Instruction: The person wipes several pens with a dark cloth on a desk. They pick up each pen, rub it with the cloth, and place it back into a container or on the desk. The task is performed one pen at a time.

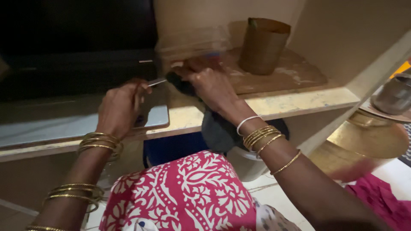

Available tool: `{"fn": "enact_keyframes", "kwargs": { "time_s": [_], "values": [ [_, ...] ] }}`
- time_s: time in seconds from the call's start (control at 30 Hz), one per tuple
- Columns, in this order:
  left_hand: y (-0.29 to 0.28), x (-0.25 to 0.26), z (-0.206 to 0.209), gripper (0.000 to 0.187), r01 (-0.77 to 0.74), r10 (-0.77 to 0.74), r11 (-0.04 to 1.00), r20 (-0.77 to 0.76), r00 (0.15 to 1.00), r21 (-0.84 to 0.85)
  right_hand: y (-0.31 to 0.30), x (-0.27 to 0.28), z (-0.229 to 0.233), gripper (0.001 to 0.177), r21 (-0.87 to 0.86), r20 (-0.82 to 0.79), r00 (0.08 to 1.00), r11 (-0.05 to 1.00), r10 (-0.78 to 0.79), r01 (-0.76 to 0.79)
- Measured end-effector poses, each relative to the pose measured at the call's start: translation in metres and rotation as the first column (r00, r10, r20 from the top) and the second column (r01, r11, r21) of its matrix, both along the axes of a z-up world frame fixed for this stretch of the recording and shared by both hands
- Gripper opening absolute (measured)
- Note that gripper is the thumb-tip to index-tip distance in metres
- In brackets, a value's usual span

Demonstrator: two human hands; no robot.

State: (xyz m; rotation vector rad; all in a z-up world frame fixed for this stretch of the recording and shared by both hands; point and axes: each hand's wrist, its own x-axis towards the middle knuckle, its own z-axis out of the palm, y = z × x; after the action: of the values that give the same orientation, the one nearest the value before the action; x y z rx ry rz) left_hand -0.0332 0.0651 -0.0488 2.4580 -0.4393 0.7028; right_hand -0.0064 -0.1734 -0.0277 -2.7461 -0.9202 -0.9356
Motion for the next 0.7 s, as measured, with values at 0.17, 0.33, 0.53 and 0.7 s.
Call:
{"fn": "enact_keyframes", "kwargs": {
  "time_s": [0.17,0.33,0.53,0.7],
  "values": [
    [-0.015,0.006,-0.008,0.023,-0.111,0.110,0.993,0.021,0.994,0.051,0.022,0.007,-0.020,0.032,-0.002,0.459,0.860,0.968,0.223,-0.250],
    [0.004,-0.007,0.000,0.023,-0.198,0.198,0.980,-0.159,0.967,0.016,-0.011,0.007,-0.008,0.027,0.044,0.264,0.950,0.982,0.167,-0.184],
    [-0.017,0.001,-0.001,0.025,-0.162,0.172,0.978,-0.070,0.983,0.128,-0.005,0.012,-0.021,0.038,-0.010,0.149,0.985,0.996,0.087,-0.087],
    [0.022,-0.006,0.000,0.033,-0.182,0.181,0.982,0.020,0.983,0.059,-0.072,0.038,-0.038,0.036,0.356,0.208,0.976,0.924,0.071,-0.143]
  ]
}}
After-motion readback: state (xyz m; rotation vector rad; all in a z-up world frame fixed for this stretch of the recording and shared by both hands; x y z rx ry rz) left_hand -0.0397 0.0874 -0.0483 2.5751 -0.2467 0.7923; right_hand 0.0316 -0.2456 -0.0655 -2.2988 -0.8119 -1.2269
